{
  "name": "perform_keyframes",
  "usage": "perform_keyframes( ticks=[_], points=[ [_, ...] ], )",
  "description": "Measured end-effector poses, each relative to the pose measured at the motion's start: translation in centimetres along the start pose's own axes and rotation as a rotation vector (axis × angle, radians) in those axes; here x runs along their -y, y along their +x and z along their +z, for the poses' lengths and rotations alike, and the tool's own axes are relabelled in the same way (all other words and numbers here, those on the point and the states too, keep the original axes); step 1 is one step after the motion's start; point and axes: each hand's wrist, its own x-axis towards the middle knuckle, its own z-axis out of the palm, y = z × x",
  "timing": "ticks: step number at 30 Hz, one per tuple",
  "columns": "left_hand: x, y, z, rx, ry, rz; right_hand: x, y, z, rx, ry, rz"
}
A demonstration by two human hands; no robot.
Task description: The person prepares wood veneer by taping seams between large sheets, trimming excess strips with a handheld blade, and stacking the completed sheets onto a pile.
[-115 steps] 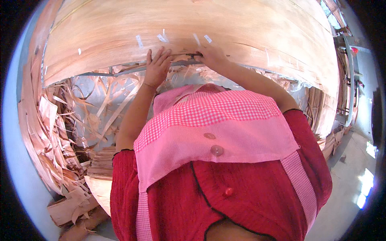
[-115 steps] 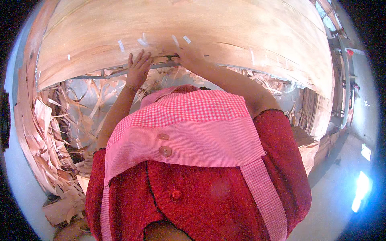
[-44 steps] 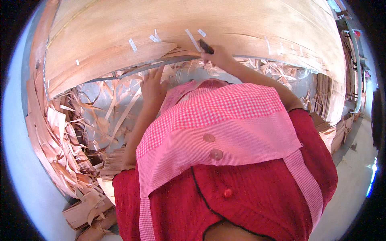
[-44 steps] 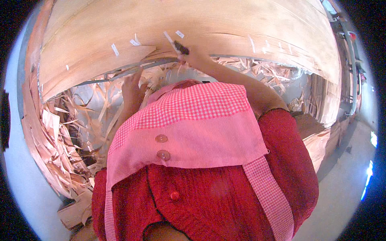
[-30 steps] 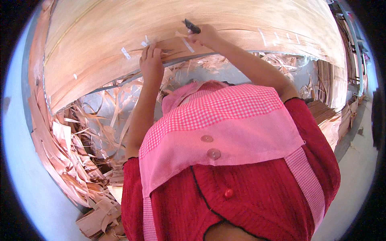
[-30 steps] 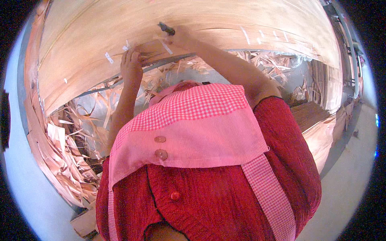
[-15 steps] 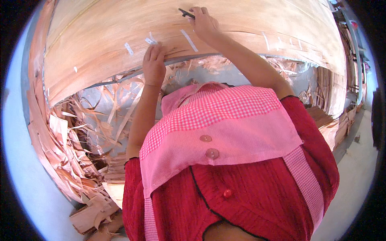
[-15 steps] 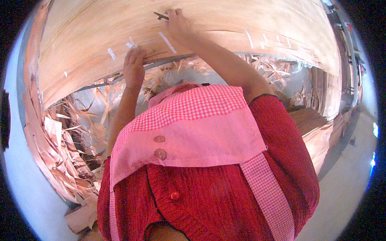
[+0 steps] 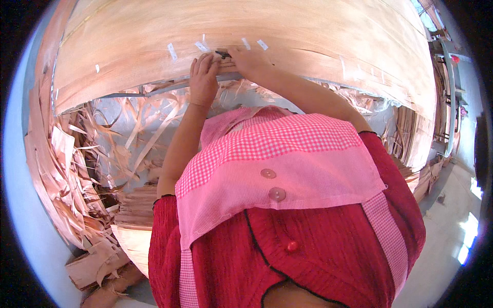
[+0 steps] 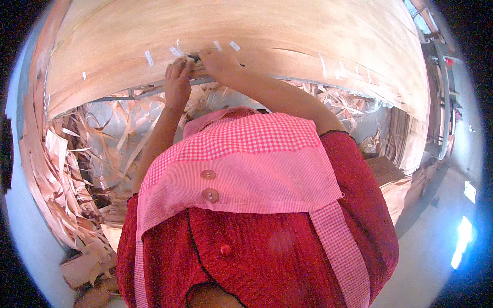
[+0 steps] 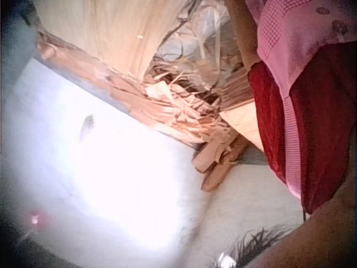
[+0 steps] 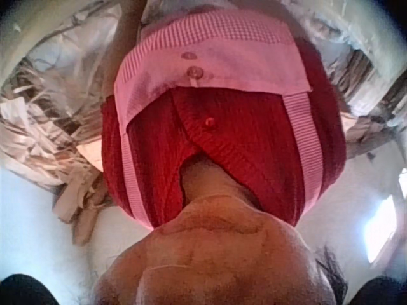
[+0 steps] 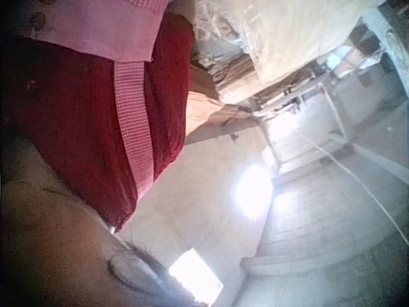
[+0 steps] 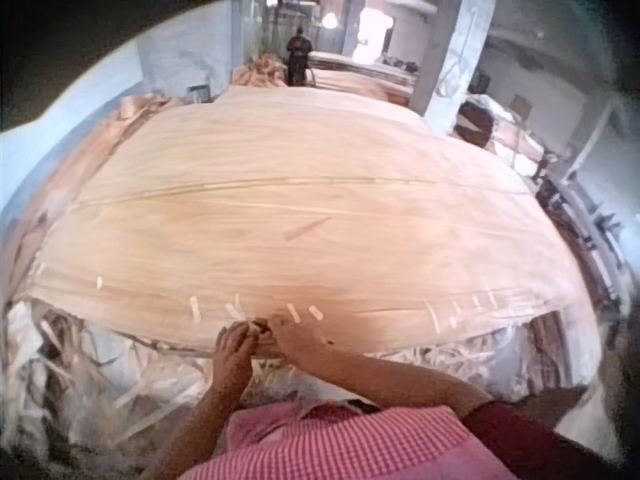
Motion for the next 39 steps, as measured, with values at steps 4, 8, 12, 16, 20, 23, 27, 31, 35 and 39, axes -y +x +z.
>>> perform_keyframes(
  ticks=[4, 8, 12, 16, 20, 23, 27, 31, 35, 39],
  points=[
    [-0.1, 0.2, 0.0, -0.018, -0.028, 0.010, -0.8, 1.4, 2.3, -0.073, 0.209, -0.054],
    [0.1, 0.1, 0.4, -0.007, -0.051, -0.007, -1.2, 2.5, 4.7, -0.100, 0.235, -0.059],
    [0.2, -0.1, 0.5, 0.002, -0.017, -0.013, 1.5, 1.4, 1.4, -0.071, 0.012, -0.023],
    [-0.2, 0.3, 0.2, 0.022, 0.007, -0.017, -0.8, 1.8, 3.9, -0.204, 0.386, -0.092],
    [0.2, -0.4, 0.6, -0.009, 0.020, -0.039, 0.5, 1.5, 2.4, -0.114, 0.317, -0.115],
    [0.1, -0.3, 0.5, 0.008, 0.027, -0.037, 2.1, 0.5, -0.7, -0.061, 0.045, -0.105],
    [0.1, -0.1, 0.5, 0.032, 0.022, -0.015, 1.4, 0.4, 0.3, -0.043, -0.055, -0.028],
    [-0.1, -0.1, 0.3, 0.036, 0.009, -0.004, 1.0, -1.3, -0.4, -0.103, 0.015, -0.052],
    [0.0, -0.3, 0.5, 0.089, 0.096, 0.035, 0.9, -1.7, 0.8, 0.058, -0.040, 0.080],
    [-0.1, -0.3, 0.2, 0.113, 0.086, 0.014, 0.9, -4.4, -0.8, 0.135, -0.005, 0.153]
  ],
)
